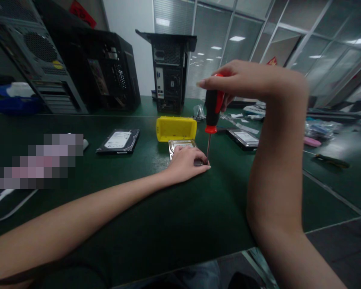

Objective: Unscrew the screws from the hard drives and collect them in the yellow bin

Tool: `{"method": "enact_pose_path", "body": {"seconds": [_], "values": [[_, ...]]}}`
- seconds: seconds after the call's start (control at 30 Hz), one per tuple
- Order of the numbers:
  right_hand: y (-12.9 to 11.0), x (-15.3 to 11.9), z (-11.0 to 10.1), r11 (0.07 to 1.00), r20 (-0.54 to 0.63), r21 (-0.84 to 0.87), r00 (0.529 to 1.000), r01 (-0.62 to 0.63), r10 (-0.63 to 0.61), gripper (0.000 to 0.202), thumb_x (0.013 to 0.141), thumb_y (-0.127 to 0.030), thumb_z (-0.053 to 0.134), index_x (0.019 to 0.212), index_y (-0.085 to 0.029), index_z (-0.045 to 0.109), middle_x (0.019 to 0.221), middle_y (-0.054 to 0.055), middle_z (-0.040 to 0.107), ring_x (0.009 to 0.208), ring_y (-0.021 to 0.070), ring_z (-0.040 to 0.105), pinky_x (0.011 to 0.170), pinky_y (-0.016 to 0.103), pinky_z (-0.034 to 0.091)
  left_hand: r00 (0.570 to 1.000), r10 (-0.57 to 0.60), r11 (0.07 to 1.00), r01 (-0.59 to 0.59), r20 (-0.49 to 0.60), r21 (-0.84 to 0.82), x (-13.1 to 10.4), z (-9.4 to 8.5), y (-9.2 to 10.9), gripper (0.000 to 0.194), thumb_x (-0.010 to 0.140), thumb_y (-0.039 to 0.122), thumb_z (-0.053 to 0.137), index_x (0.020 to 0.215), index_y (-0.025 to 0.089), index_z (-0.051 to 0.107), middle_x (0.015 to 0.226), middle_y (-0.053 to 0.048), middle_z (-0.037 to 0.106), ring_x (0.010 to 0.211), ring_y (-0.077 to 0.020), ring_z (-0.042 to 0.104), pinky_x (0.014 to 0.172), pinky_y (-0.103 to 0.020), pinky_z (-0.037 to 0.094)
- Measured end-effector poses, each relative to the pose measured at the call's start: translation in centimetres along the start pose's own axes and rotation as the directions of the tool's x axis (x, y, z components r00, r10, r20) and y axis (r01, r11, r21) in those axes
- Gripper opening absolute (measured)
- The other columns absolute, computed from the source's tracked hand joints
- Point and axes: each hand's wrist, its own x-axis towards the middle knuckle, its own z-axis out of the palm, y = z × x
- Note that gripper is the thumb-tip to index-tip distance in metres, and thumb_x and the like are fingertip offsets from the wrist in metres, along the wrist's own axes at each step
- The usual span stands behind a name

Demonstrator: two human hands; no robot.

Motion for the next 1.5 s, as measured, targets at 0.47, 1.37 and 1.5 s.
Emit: {"method": "enact_pose_path", "body": {"seconds": [0.47, 1.37, 1.5], "values": [[0.4, 0.1, 0.0, 0.998, 0.002, -0.022, 0.998, 0.059, -0.059, 0.047, 0.088, -0.057, 0.044, 0.088, -0.015, 0.065, 0.075, 0.005, 0.064, 0.062, 0.0124, 0.055, 0.056, 0.025, 0.04, 1.0, -0.012, 1.0, 0.012, 0.001, 0.003, 0.0, -0.1, 0.1, 0.021, 0.084, 0.042, 0.058, 0.087, 0.023, 0.066, 0.101, 0.002, 0.068, 0.1, -0.0226, 0.057, 0.09, -0.041, 0.03], [1.2, -0.1, -0.2, 0.95, 0.106, 0.295, 0.992, -0.1, 0.072, 0.031, 0.09, -0.038, 0.041, 0.076, -0.017, 0.059, 0.079, 0.008, 0.069, 0.07, 0.0174, 0.067, 0.071, 0.032, 0.055, 0.999, -0.025, 0.999, 0.024, 0.023, 0.041, 0.0, 0.0, 0.1, 0.019, 0.077, 0.039, 0.066, 0.089, 0.024, 0.066, 0.104, 0.001, 0.068, 0.102, -0.0245, 0.056, 0.089, -0.042, 0.029], [1.5, -0.2, -0.3, 0.963, 0.081, 0.263, 0.996, -0.054, 0.034, 0.033, 0.09, -0.046, 0.045, 0.081, -0.018, 0.061, 0.084, 0.007, 0.07, 0.068, 0.0159, 0.067, 0.07, 0.032, 0.056, 0.999, -0.027, 0.999, 0.027, 0.026, 0.032, 0.0, -0.2, 0.2, 0.018, 0.078, 0.038, 0.066, 0.089, 0.024, 0.065, 0.104, 0.001, 0.068, 0.102, -0.0243, 0.055, 0.089, -0.042, 0.03]]}}
